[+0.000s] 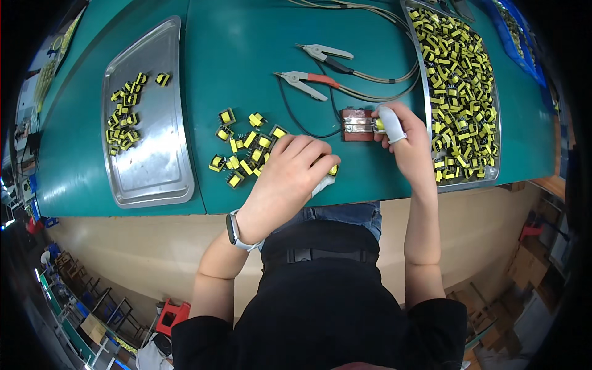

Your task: Assembling and inspecting small yellow electronic components at an industrial workbench.

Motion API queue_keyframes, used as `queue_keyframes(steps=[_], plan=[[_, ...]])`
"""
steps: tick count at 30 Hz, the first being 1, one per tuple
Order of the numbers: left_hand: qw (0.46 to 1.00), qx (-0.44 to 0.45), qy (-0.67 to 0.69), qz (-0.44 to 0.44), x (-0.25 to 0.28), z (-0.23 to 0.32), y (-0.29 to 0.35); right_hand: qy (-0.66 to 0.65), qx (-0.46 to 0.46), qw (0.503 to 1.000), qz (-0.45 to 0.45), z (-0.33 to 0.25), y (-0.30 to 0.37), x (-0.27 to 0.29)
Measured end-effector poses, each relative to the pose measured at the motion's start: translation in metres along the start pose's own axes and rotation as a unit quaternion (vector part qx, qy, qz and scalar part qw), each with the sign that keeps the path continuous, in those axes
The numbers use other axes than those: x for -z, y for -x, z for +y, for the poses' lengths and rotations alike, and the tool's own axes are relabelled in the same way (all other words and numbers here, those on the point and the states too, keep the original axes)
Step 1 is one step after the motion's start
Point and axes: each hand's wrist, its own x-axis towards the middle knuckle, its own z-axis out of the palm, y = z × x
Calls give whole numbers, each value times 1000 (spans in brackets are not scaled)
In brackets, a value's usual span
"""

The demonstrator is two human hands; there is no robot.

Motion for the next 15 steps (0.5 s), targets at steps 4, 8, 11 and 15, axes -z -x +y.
queue_keyframes(steps=[4,8,11,15], plan=[[1000,2,5,21,-6,3,-1,98,65,993,24,3,-1,-3],[998,22,23,45,-11,5,-1,197,113,973,43,2,3,-10],[998,29,21,55,-13,6,0,219,96,969,64,1,6,-12],[998,26,15,61,-14,6,0,163,99,980,60,0,5,-11]])
